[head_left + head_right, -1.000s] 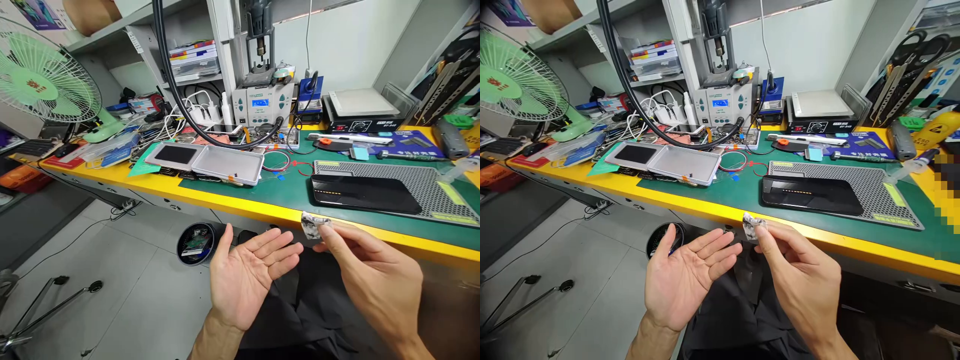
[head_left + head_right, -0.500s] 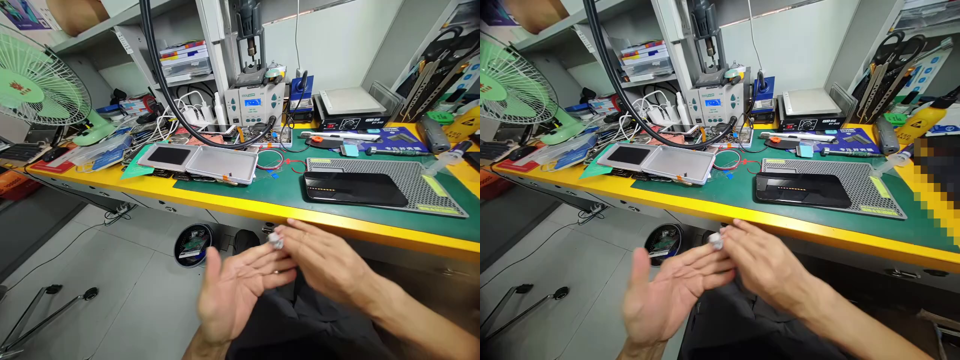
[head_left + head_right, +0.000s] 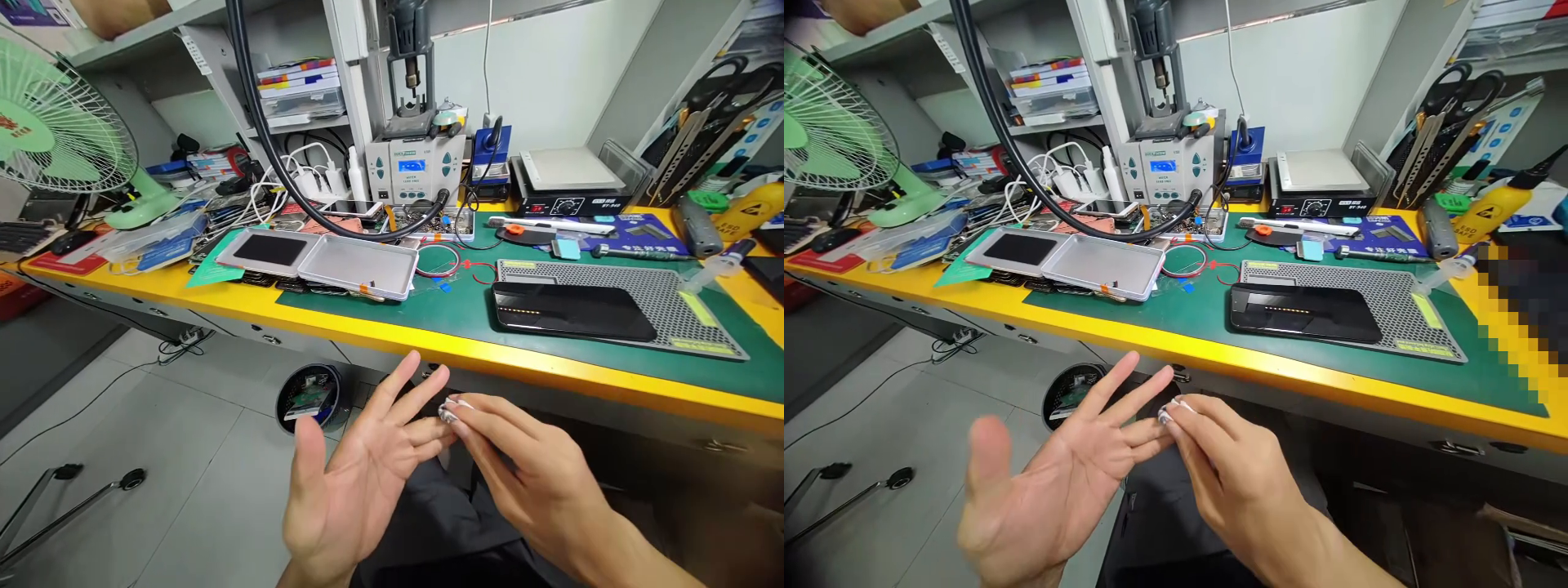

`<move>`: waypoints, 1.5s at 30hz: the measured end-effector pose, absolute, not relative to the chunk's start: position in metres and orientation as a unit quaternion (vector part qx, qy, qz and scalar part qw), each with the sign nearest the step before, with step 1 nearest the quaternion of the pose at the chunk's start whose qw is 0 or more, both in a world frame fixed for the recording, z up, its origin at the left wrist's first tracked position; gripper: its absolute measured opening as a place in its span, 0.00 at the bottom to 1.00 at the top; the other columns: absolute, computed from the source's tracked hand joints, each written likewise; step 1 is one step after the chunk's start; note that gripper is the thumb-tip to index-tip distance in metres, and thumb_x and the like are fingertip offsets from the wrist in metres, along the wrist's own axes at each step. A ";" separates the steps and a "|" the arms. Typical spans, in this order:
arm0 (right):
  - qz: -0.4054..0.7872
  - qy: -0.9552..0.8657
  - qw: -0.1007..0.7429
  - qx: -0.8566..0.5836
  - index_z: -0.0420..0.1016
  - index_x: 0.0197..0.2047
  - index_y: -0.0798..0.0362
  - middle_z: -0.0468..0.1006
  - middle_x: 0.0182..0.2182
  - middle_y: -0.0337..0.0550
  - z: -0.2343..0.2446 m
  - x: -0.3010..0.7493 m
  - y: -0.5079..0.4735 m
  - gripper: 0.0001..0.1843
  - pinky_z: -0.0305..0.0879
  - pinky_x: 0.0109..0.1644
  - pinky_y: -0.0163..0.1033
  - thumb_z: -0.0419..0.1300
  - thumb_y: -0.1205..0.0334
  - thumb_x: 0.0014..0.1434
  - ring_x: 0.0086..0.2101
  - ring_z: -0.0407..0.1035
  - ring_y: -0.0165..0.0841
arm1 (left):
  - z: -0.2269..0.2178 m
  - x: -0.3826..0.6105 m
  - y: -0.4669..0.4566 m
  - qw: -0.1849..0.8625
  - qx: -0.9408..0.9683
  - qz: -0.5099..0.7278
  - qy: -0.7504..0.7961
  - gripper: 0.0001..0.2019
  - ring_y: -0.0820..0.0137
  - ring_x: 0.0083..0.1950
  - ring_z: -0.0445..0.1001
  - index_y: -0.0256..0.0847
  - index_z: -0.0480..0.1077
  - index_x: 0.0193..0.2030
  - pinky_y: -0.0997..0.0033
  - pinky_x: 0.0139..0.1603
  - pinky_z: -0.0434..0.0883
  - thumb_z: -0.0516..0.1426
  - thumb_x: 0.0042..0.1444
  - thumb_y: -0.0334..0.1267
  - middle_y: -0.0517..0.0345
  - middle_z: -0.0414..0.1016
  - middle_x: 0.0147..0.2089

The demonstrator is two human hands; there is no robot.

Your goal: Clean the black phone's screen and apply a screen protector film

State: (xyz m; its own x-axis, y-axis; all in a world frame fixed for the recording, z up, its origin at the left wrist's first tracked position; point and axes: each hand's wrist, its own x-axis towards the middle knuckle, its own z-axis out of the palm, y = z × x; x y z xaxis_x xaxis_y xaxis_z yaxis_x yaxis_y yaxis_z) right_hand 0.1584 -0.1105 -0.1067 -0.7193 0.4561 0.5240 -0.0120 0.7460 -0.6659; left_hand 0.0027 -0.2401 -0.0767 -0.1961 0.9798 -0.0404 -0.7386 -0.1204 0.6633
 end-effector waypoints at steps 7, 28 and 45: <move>0.602 -0.682 0.288 -0.299 0.77 0.34 0.55 0.75 0.28 0.41 -0.110 0.148 -0.122 0.18 0.65 0.33 0.31 0.60 0.50 0.69 0.30 0.67 0.28 | -0.079 0.012 -0.246 0.580 0.248 0.717 0.297 0.44 0.38 0.71 0.62 0.60 0.58 0.73 0.36 0.72 0.51 0.50 0.53 0.76 0.55 0.47 0.80; 0.942 -0.225 0.170 -0.180 0.76 0.41 0.53 0.80 0.39 0.50 -0.088 0.175 -0.089 0.40 0.77 0.39 0.41 0.38 0.27 0.67 0.38 0.77 0.36 | -0.102 0.002 -0.229 0.145 0.132 0.715 0.671 0.09 0.68 0.33 0.81 0.44 0.80 0.40 0.70 0.41 0.79 0.69 0.53 0.42 0.63 0.84 0.35; 0.970 -0.032 0.242 -0.012 0.45 0.24 0.51 0.46 0.21 0.32 -0.088 0.179 -0.086 0.29 0.55 0.25 0.31 0.39 0.41 0.72 0.21 0.45 0.26 | -0.113 0.021 -0.231 0.237 0.104 0.698 0.667 0.12 0.73 0.35 0.80 0.47 0.81 0.42 0.77 0.48 0.79 0.71 0.51 0.42 0.65 0.85 0.39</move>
State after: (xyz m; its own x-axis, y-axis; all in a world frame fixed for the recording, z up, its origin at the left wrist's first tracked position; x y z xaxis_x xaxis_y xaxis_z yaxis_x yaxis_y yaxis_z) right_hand 0.1786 -0.0860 -0.0878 -0.8821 0.4709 -0.0086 -0.4693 -0.8804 -0.0678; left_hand 0.0209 -0.2306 -0.1125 -0.8656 0.4704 -0.1717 -0.1928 0.0034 0.9812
